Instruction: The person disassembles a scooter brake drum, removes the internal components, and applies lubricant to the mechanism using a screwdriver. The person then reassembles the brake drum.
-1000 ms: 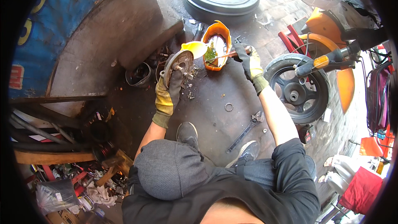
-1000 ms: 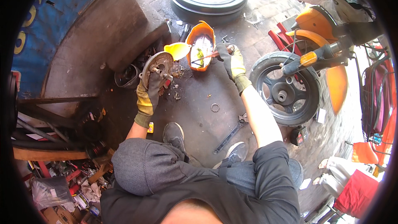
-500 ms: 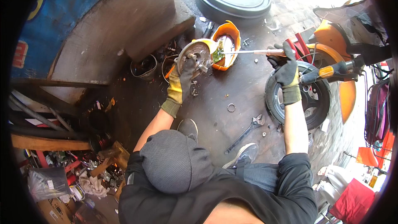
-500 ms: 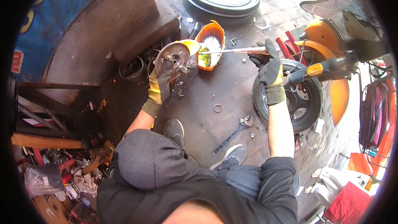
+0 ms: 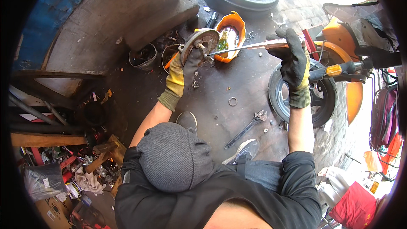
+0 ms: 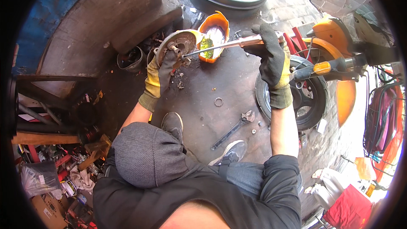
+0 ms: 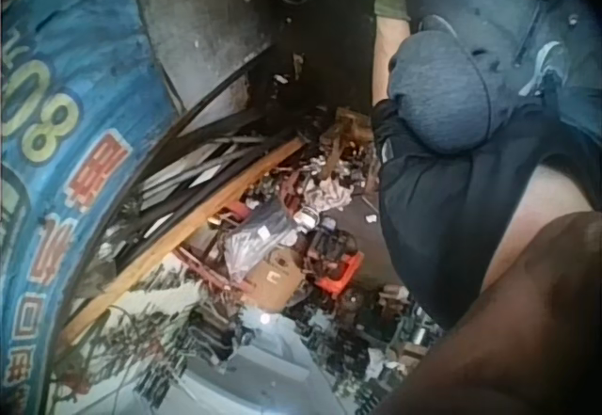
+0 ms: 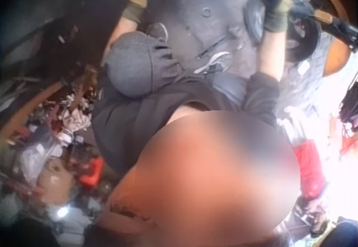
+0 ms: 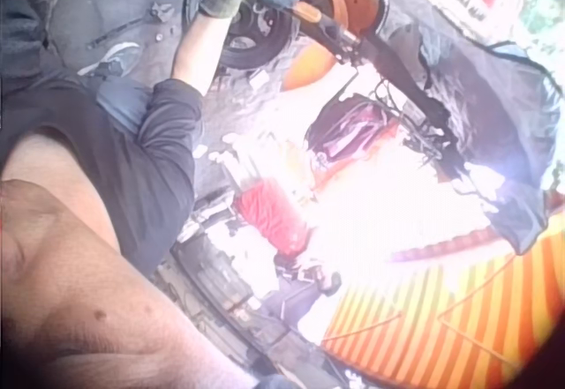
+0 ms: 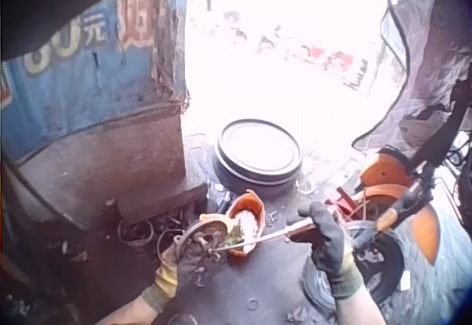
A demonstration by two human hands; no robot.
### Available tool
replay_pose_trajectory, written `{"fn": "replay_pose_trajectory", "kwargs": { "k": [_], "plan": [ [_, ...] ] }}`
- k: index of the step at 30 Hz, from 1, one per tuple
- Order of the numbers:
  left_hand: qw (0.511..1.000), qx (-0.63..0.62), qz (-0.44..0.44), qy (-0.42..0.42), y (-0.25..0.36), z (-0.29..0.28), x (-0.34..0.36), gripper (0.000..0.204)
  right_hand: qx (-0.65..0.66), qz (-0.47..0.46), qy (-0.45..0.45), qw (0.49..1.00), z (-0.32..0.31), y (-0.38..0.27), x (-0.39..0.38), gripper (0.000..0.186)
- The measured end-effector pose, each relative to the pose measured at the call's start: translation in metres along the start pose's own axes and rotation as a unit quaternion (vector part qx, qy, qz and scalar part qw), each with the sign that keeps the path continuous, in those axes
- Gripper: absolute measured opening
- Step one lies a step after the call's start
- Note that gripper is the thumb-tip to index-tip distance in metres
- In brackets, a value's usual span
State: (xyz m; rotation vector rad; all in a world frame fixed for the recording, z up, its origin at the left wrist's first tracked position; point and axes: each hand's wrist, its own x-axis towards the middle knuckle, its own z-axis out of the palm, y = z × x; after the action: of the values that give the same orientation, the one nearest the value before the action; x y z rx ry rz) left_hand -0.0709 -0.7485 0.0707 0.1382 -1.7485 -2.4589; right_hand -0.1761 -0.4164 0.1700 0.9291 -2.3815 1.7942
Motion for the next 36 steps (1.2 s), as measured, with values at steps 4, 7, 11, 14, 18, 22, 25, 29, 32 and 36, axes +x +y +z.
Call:
{"fn": "replay_pose_trajectory", "kwargs": {
  "k": [4,7,11,14,18,22,25,29,32,36],
  "plan": [
    [1.0,-0.01,-0.012,-0.004,-0.002,-0.001,0.002,0.062,-0.046,0.001,-0.004,0.999,0.002,-0.001,0.0,0.083],
    [1.0,-0.018,0.01,-0.013,-0.005,-0.001,0.003,0.06,-0.031,-0.001,-0.005,0.999,0.002,-0.004,0.0,0.083],
    [1.0,-0.004,-0.001,-0.019,-0.009,-0.005,0.004,0.058,-0.004,0.01,-0.007,1.0,0.004,-0.008,0.001,0.082],
    [1.0,-0.003,0.004,-0.023,-0.012,-0.006,0.002,0.056,-0.007,0.021,-0.007,1.0,0.006,-0.011,0.001,0.081],
    [1.0,-0.003,0.006,-0.02,-0.012,-0.005,0.001,0.054,-0.008,0.007,-0.002,1.0,0.007,-0.011,0.002,0.08],
    [1.0,0.017,0.001,-0.016,-0.009,-0.005,0.0,0.059,0.004,0.018,-0.004,1.0,0.005,-0.01,0.003,0.08],
    [0.999,0.047,0.007,-0.003,-0.007,-0.005,-0.003,0.063,0.017,0.003,0.005,1.0,0.005,-0.01,0.003,0.078],
    [0.994,0.107,0.03,0.012,0.0,-0.004,-0.005,0.06,0.025,0.022,0.034,0.999,-0.002,-0.006,0.003,0.079],
    [0.994,0.101,0.033,0.03,0.008,-0.001,-0.006,0.058,0.099,0.062,0.084,0.99,-0.014,0.007,0.004,0.044],
    [0.991,0.105,0.053,0.061,0.018,0.003,-0.01,0.057,0.023,0.118,0.129,0.984,-0.021,0.047,0.013,0.04]
  ]
}}
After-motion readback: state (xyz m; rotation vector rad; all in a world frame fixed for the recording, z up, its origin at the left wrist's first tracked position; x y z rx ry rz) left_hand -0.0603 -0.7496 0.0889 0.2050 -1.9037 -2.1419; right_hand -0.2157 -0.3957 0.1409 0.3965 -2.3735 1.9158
